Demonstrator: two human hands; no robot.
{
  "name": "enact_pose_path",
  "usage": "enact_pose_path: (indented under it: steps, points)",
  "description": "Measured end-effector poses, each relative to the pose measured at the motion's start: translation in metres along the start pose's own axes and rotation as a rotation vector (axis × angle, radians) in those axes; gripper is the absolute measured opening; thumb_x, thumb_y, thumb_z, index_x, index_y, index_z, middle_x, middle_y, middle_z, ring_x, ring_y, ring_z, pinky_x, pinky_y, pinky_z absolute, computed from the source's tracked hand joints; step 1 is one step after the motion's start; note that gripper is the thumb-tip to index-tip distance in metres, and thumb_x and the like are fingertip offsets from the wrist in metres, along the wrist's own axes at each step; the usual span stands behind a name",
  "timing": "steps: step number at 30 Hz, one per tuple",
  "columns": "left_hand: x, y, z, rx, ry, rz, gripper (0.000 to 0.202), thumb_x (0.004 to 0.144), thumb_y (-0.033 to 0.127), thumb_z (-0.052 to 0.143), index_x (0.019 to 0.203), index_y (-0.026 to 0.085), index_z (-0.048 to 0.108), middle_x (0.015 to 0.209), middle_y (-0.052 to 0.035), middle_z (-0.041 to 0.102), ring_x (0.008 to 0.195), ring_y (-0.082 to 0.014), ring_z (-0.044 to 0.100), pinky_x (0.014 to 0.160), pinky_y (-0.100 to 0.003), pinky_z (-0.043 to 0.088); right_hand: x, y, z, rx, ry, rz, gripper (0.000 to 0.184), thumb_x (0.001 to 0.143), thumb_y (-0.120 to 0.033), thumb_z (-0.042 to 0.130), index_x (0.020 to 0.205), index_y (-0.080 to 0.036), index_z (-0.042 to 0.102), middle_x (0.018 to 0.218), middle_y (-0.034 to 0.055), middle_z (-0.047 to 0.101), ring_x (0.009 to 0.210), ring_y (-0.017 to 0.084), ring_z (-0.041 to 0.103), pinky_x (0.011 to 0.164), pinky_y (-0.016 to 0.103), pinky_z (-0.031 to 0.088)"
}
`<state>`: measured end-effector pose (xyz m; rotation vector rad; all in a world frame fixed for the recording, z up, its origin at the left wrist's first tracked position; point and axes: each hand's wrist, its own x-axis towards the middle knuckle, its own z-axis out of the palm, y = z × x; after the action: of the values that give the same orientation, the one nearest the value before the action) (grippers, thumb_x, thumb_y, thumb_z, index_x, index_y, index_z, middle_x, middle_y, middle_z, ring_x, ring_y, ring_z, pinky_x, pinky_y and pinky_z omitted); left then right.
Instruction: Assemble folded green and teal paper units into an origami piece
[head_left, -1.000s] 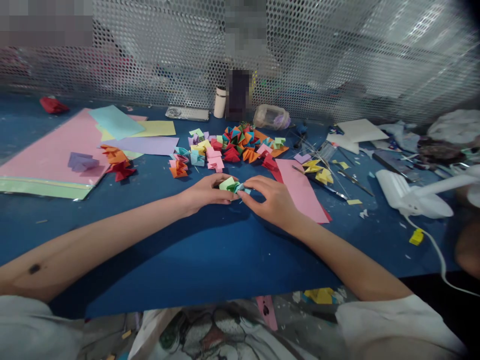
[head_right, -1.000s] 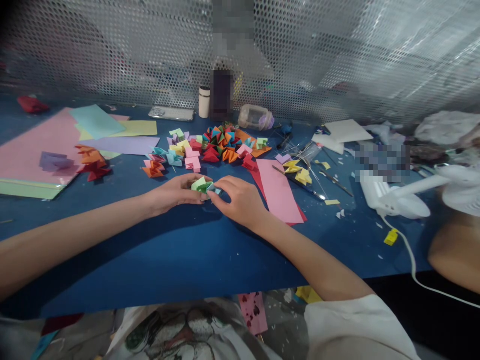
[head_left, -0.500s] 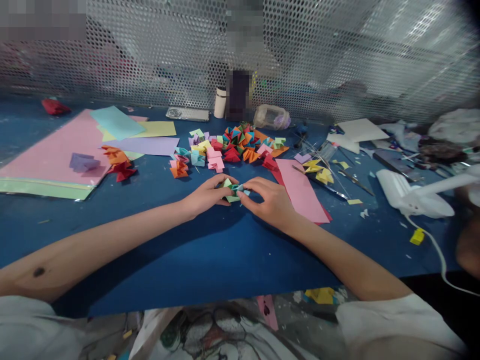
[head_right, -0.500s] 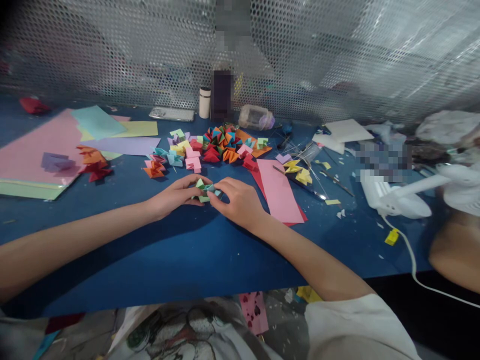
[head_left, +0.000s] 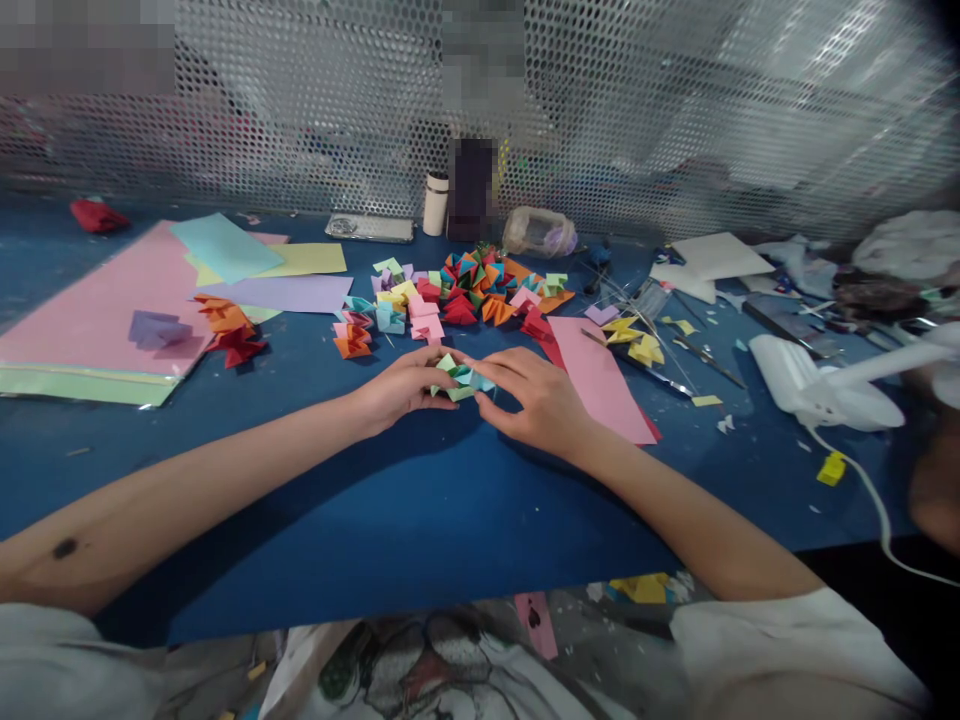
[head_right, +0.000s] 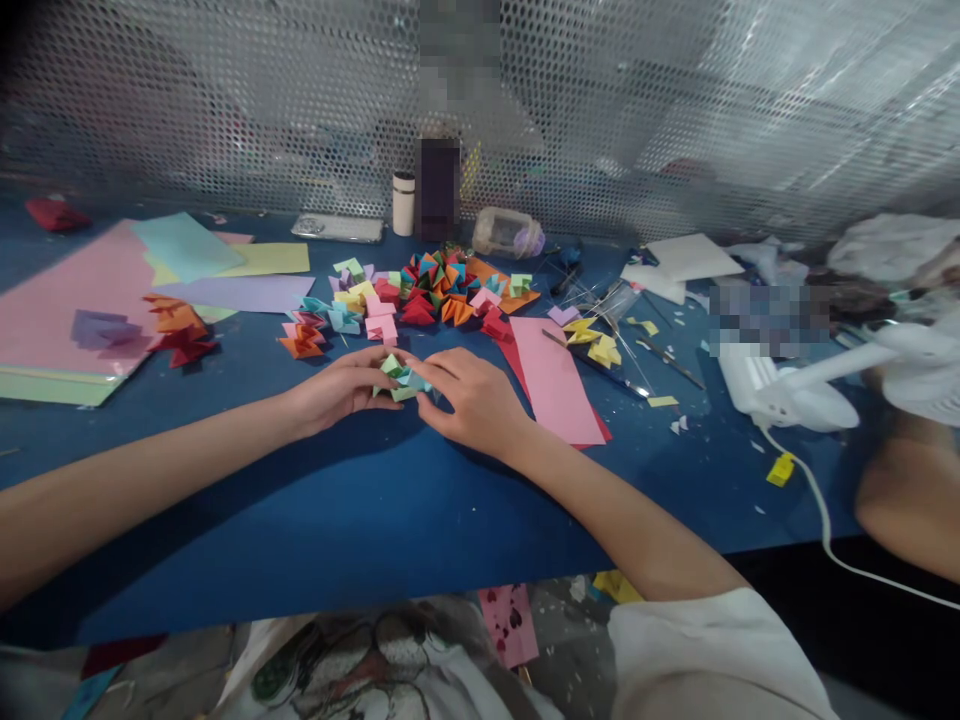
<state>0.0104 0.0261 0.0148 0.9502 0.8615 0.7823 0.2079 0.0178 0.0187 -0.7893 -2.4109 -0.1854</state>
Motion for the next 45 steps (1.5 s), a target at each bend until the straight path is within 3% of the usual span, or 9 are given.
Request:
enact_pose_path:
  steps: [8,13,25,33,45]
  points:
    - [0.003,0.001,-0.004,-0.061,-0.071,-0.017,0.038,0.065,0.006,0.064,0.101,0.014,0.059,0.091,-0.0027,0.059,0.08,-0.0132,0.06,0.074,-0.028,0.052,0.0,0.002,-0.004,0.097,-0.059,0.019,0.031,0.087,-0.02,0.054,0.116,-0.014,0.062,0.102,0.0117,0.064,0.093,0.022,0.06,0.082,0.037,0.052]
    - [0.003,-0.002,-0.008,-0.007,-0.129,0.022,0.042,0.064,0.005,0.068,0.104,0.016,0.059,0.093,-0.002,0.059,0.08,-0.0128,0.061,0.074,-0.028,0.052,0.001,0.003,-0.003,0.15,-0.006,0.068,0.026,0.089,-0.021,0.053,0.111,-0.016,0.065,0.096,0.0096,0.066,0.088,0.02,0.06,0.077,0.035,0.052]
    - [0.002,-0.003,-0.009,0.059,-0.118,0.026,0.047,0.061,0.003,0.071,0.105,0.016,0.059,0.094,-0.0017,0.059,0.086,-0.0133,0.059,0.082,-0.032,0.048,0.001,0.005,-0.002,0.237,-0.007,0.092,0.019,0.085,-0.022,0.061,0.101,-0.018,0.071,0.091,0.0075,0.071,0.084,0.019,0.062,0.077,0.035,0.052]
    - [0.002,-0.004,-0.008,0.197,-0.108,0.122,0.051,0.056,0.005,0.074,0.103,0.015,0.058,0.087,0.0002,0.058,0.079,-0.0124,0.056,0.073,-0.027,0.047,0.002,0.003,-0.003,0.221,0.0,0.113,0.017,0.087,-0.022,0.058,0.097,-0.019,0.072,0.088,0.0063,0.072,0.082,0.018,0.063,0.075,0.033,0.052]
    - [0.0,-0.008,-0.005,0.34,-0.072,0.204,0.05,0.06,0.01,0.077,0.105,0.017,0.055,0.097,-0.0013,0.057,0.079,-0.012,0.056,0.069,-0.024,0.049,0.001,0.005,0.0,0.227,0.028,0.099,0.018,0.084,-0.018,0.059,0.094,-0.02,0.073,0.085,0.0054,0.073,0.08,0.017,0.063,0.074,0.032,0.052]
